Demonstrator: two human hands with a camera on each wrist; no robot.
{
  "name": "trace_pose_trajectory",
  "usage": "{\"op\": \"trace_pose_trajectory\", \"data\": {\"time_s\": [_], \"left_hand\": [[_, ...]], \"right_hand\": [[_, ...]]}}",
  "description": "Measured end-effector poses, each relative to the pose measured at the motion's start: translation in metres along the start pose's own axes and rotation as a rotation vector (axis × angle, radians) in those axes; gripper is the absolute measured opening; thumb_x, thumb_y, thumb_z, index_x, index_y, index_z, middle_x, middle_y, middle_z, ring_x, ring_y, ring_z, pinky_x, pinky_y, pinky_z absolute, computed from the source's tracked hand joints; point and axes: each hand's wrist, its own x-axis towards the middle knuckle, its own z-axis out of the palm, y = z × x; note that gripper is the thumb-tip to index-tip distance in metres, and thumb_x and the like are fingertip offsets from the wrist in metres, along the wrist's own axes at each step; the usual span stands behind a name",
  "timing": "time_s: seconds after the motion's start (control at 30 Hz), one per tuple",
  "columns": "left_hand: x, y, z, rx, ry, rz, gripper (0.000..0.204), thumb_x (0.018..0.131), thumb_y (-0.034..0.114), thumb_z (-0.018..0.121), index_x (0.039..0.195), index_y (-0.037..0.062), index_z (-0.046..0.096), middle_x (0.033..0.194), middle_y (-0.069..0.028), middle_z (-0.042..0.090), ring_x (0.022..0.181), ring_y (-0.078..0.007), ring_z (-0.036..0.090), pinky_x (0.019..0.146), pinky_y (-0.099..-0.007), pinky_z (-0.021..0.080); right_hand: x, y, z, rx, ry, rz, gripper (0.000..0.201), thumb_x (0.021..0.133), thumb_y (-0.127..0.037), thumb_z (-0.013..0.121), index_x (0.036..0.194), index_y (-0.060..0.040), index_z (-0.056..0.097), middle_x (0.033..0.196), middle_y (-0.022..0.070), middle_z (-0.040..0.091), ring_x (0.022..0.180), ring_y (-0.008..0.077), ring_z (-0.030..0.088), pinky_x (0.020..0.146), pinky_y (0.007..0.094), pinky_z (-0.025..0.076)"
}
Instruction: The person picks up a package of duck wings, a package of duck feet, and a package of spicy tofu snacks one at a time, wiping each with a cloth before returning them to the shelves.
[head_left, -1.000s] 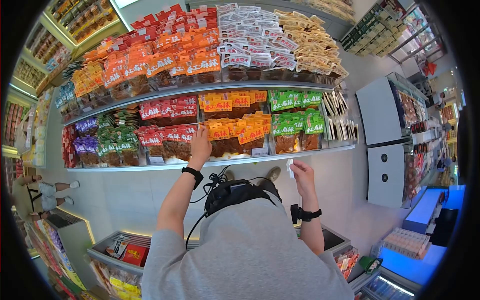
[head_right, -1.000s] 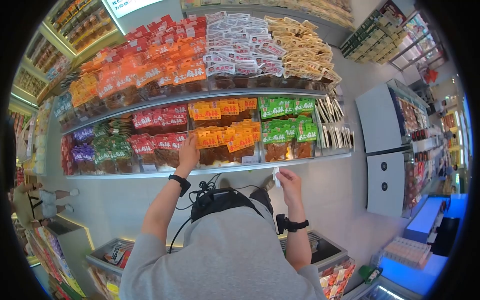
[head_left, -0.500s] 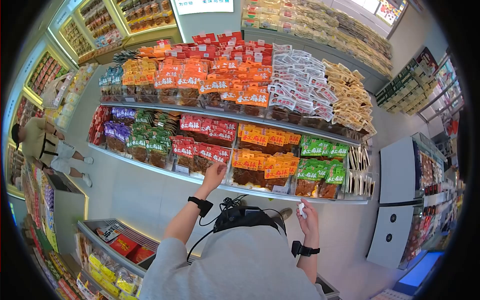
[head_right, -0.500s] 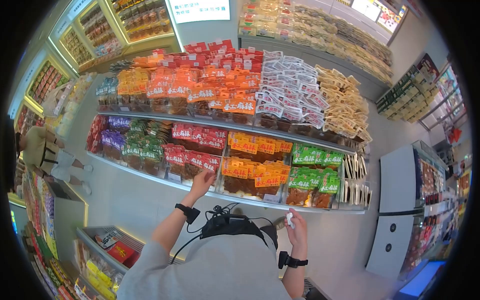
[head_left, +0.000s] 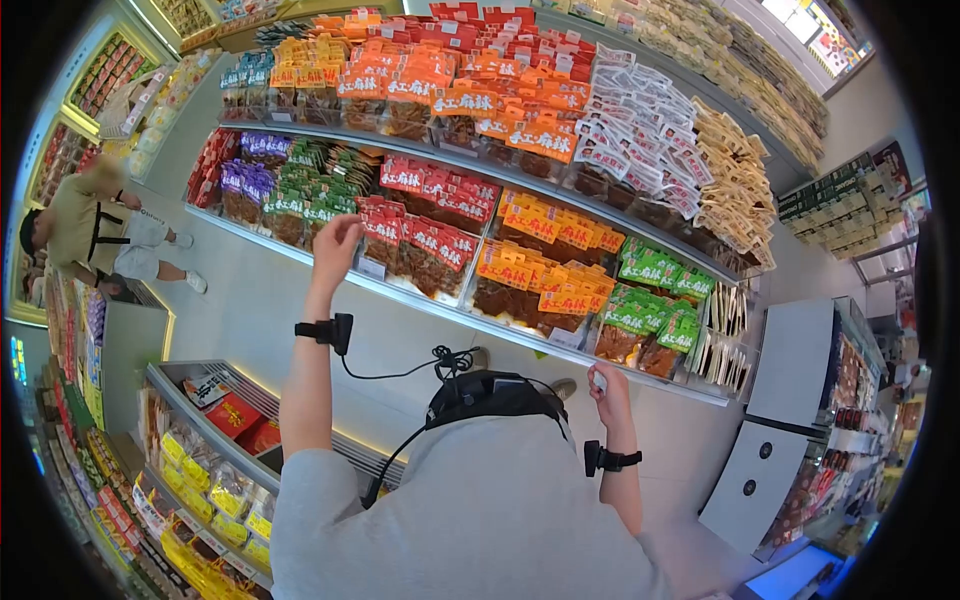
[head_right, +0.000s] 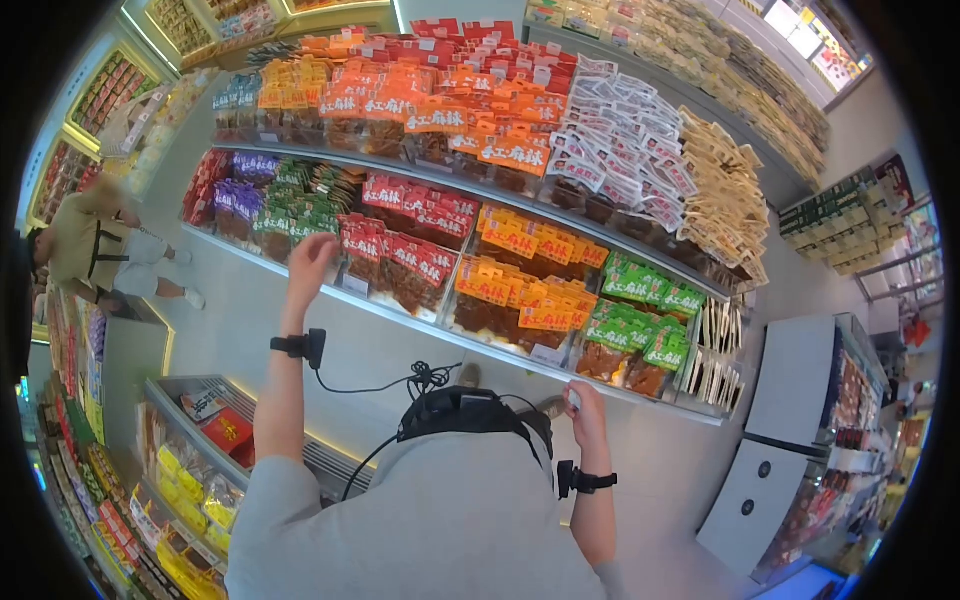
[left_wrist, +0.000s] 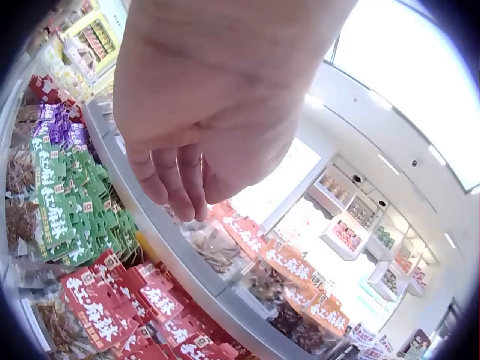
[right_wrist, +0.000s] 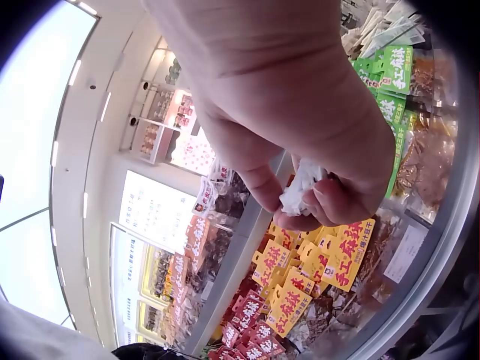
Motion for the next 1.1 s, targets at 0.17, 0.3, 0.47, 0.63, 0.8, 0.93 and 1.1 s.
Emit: {"op": "trace_pose_trajectory", "data": {"time_s": [0.17, 0.3, 0.47, 0.63, 0.8, 0.93, 1.1], "left_hand": [[0.002, -0.009, -0.049, 0.183, 0.042, -0.066, 0.018, 0.094, 0.010, 0.060, 0.108, -0.0003, 0.064, 0.094, -0.0076, 0.070, 0.089, -0.0142, 0.065, 0.077, -0.0275, 0.051], [-0.059, -0.057, -0.027, 0.402, -0.262, -0.236, 0.031, 0.089, 0.025, 0.067, 0.107, -0.0003, 0.066, 0.095, -0.0140, 0.071, 0.085, -0.0238, 0.067, 0.078, -0.0347, 0.054], [-0.189, -0.077, 0.056, 0.425, -1.134, -0.956, 0.090, 0.085, 0.076, 0.049, 0.138, 0.0032, 0.050, 0.125, -0.0173, 0.063, 0.113, -0.0283, 0.061, 0.097, -0.0425, 0.048], [-0.279, -0.104, 0.096, 0.082, -0.951, -0.957, 0.044, 0.092, 0.040, 0.060, 0.117, 0.0037, 0.064, 0.101, -0.0078, 0.067, 0.088, -0.0155, 0.062, 0.079, -0.0290, 0.053], [-0.311, -0.065, 0.093, -0.148, -0.449, -0.983, 0.020, 0.092, 0.025, 0.064, 0.096, 0.0054, 0.068, 0.083, 0.0008, 0.063, 0.074, -0.0087, 0.056, 0.068, -0.0245, 0.048], [-0.369, -0.040, 0.064, -0.346, 0.307, -0.888, 0.018, 0.093, 0.025, 0.064, 0.093, 0.0072, 0.065, 0.077, 0.0022, 0.058, 0.072, -0.0086, 0.054, 0.069, -0.0255, 0.047], [-0.483, -0.048, 0.055, -0.227, 0.862, -1.020, 0.015, 0.093, 0.019, 0.061, 0.092, 0.0041, 0.062, 0.074, 0.0006, 0.056, 0.068, -0.0112, 0.053, 0.063, -0.0273, 0.044]], "right_hand": [[-0.003, 0.006, -0.009, -0.064, 0.029, 0.018, 0.014, 0.092, -0.020, 0.059, 0.087, -0.0075, 0.060, 0.073, 0.0009, 0.058, 0.057, 0.0082, 0.047, 0.048, 0.0212, 0.032], [0.003, 0.025, -0.023, -0.052, 0.053, 0.059, 0.014, 0.090, -0.023, 0.061, 0.086, -0.0090, 0.060, 0.069, -0.0003, 0.057, 0.054, 0.0090, 0.047, 0.047, 0.0219, 0.032], [0.015, 0.021, -0.020, -0.041, 0.016, 0.094, 0.013, 0.090, -0.022, 0.062, 0.087, -0.0093, 0.060, 0.069, 0.0001, 0.057, 0.054, 0.0092, 0.047, 0.047, 0.0217, 0.032], [0.031, 0.006, -0.025, -0.112, -0.067, 0.128, 0.012, 0.090, -0.021, 0.061, 0.089, -0.0085, 0.060, 0.072, 0.0008, 0.057, 0.056, 0.0093, 0.047, 0.048, 0.0214, 0.032], [0.052, -0.020, -0.030, -0.225, -0.220, 0.141, 0.014, 0.090, -0.021, 0.062, 0.086, -0.0079, 0.061, 0.074, 0.0019, 0.057, 0.058, 0.0090, 0.046, 0.049, 0.0212, 0.033], [0.069, -0.047, -0.034, -0.393, -0.295, 0.196, 0.015, 0.091, -0.021, 0.061, 0.086, -0.0075, 0.061, 0.073, 0.0011, 0.057, 0.058, 0.0084, 0.045, 0.049, 0.0212, 0.032], [0.085, -0.059, -0.032, -0.528, -0.440, 0.226, 0.015, 0.092, -0.021, 0.060, 0.087, -0.0066, 0.059, 0.072, 0.0013, 0.056, 0.057, 0.0082, 0.045, 0.048, 0.0220, 0.032]]}}
